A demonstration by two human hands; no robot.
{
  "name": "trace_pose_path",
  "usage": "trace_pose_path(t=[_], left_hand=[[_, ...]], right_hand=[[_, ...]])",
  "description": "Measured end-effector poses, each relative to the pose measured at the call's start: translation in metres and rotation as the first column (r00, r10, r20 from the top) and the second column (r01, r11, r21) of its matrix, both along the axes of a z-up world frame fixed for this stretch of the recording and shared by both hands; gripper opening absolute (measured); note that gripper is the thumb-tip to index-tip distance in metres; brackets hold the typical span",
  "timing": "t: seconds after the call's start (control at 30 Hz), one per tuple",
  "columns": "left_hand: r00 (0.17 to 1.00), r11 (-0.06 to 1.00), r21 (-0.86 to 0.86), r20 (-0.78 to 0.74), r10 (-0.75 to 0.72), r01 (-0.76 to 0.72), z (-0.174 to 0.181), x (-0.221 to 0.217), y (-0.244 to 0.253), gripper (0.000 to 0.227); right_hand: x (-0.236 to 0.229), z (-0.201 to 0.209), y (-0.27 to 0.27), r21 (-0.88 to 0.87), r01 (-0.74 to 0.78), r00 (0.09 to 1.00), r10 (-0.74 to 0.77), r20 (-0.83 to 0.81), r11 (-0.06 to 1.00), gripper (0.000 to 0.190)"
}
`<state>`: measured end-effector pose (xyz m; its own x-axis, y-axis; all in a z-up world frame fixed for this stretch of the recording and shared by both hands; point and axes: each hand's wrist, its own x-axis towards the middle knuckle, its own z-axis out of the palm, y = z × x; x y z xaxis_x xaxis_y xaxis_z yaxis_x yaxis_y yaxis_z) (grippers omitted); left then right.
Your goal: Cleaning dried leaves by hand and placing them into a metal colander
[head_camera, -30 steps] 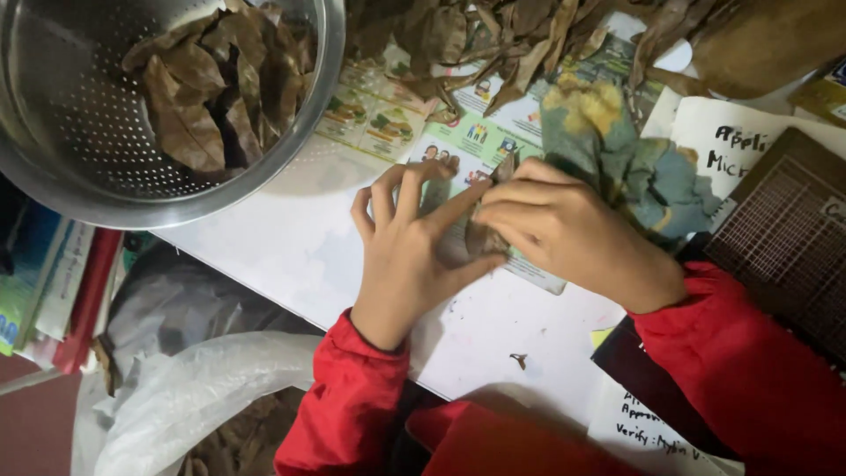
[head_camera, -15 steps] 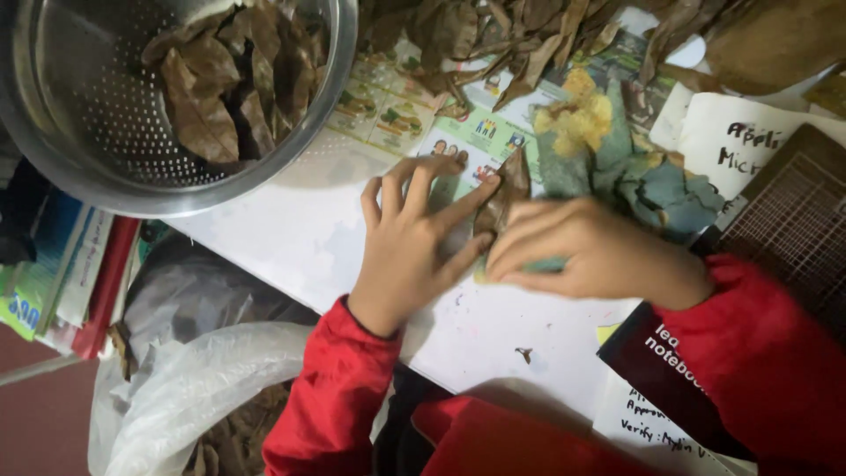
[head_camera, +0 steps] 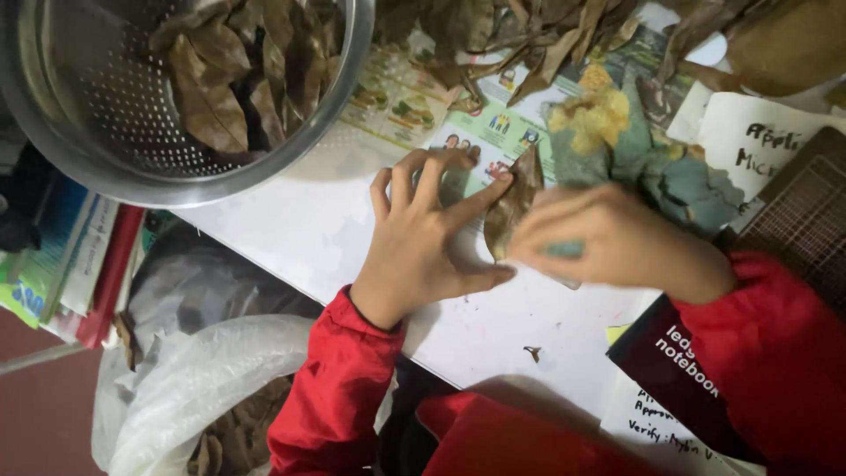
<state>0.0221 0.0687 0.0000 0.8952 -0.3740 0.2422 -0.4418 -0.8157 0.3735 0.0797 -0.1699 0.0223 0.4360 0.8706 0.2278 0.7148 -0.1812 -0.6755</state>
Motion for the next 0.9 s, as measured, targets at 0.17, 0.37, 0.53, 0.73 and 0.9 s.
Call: trace_pose_path(t=[0.17,0.37,0.53,0.73,0.9], left_hand=[[0.999,0.998,-0.056,0.040,0.001,0.001,0.007,-0.001,-0.004,0.091],[0.995,0.996,-0.065,0.081,0.058,-0.053,0.005,-0.003,-0.005,0.050],[0.995,0.998,-0.018,0.071,0.065,-0.064,-0.004,0.000,-0.004,0.051],[0.994,0.995,-0.071,0.086,0.072,-0.066,-0.001,0.002,-0.003,0.052],[0.992,0.995,-0.079,0.109,0.064,-0.055,0.000,-0.001,-0.005,0.051]], right_hand=[[0.003,-0.001,0.002,0.059,0.216,0.936,-0.224,0.272,0.975,0.011],[-0.010,0.006,0.006,0.032,0.022,0.999,-0.023,0.037,0.999,0.011],[0.000,0.008,-0.004,-0.011,0.174,0.982,-0.174,-0.069,0.985,0.011],[0.003,0.004,0.007,0.011,0.140,0.933,-0.136,0.334,0.990,0.001],[0.011,-0.001,0.002,0.059,0.378,0.837,-0.368,0.404,0.924,0.015]])
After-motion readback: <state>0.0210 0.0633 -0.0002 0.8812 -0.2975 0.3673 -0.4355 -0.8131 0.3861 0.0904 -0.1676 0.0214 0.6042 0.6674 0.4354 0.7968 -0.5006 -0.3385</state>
